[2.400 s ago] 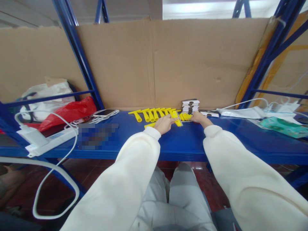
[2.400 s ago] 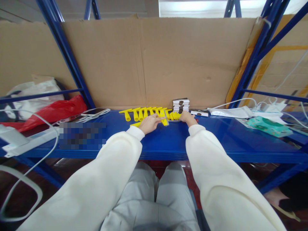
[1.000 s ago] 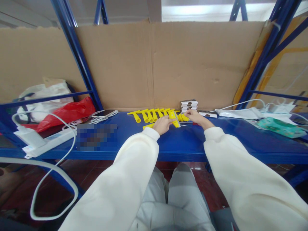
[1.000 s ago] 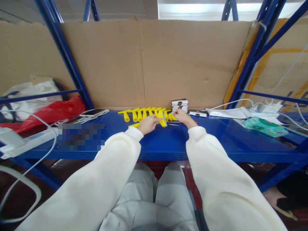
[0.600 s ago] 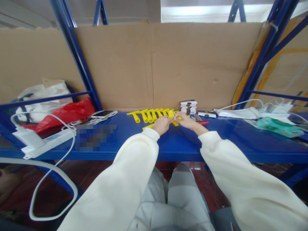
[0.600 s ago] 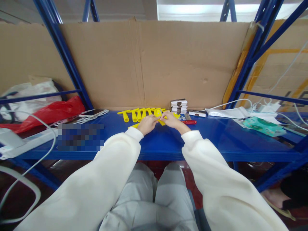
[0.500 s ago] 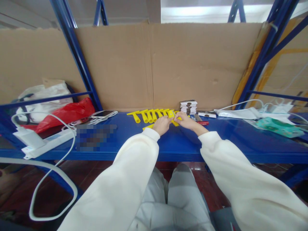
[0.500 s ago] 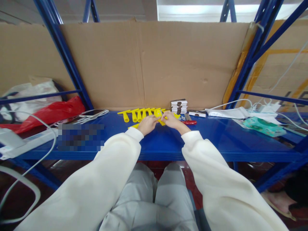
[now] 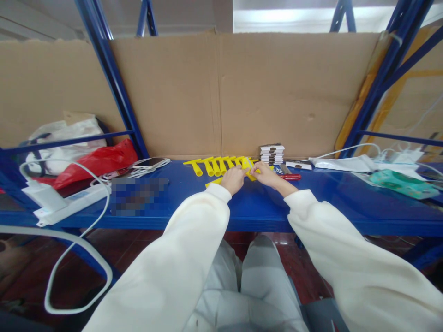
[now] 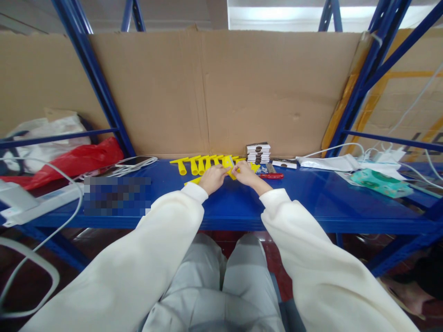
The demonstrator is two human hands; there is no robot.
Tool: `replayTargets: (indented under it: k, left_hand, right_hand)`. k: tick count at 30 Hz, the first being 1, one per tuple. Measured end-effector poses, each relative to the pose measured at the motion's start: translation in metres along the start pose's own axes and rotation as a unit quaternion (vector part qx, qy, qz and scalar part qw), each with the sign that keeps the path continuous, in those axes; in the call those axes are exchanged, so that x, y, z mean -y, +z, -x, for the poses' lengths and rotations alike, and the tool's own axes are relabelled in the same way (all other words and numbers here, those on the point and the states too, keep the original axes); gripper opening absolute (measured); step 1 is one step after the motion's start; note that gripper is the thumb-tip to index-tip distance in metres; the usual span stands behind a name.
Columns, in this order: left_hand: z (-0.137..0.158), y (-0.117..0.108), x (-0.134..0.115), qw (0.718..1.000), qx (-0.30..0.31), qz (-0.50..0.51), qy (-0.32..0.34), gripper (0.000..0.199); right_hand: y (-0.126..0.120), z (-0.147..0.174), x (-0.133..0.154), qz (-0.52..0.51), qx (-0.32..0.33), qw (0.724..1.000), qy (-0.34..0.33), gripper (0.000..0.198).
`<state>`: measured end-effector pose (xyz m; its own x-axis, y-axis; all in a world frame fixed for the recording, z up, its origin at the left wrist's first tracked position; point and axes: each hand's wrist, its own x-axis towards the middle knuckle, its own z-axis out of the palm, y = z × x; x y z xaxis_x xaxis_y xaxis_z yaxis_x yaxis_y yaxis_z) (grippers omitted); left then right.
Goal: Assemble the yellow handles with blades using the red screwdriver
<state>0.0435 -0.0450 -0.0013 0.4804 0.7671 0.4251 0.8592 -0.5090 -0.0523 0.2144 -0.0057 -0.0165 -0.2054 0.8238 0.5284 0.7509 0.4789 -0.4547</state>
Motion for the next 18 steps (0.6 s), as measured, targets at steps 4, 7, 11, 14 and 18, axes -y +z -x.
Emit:
replayTargets:
  k: [4,7,11,14,18]
  left_hand:
    - [-0.0002,0.0007,0.0012,1.000,0.004,0.002,0.007,0.042]
    - [-0.0003,0.0014,0.0020,1.000,0.003,0.006,0.012,0.041]
    - [-0.0006,0.0022,0.0023,1.000,-0.002,0.008,0.004,0.039]
    - [-0.0010,0.0022,0.0022,1.000,-0.004,0.006,-0.004,0.039]
    - [-0.0005,0.0007,0.0021,1.000,-0.002,0.005,-0.007,0.040]
  right_hand:
    - [-0.0004,0.0006,0.0018,-0.001,0.006,1.000,0.012,0.015]
    - [-0.0013,0.0002,0.0017,0.004,0.011,1.000,0.017,0.014]
    - [-0.0002,-0.0004,0.0039,0.011,0.011,0.999,0.029,0.013]
    - [0.0032,-0.0002,0.0069,0.015,-0.003,0.999,0.051,0.015]
    - [0.0072,0.0003,0.0067,-0.005,-0.012,0.998,0.067,0.014]
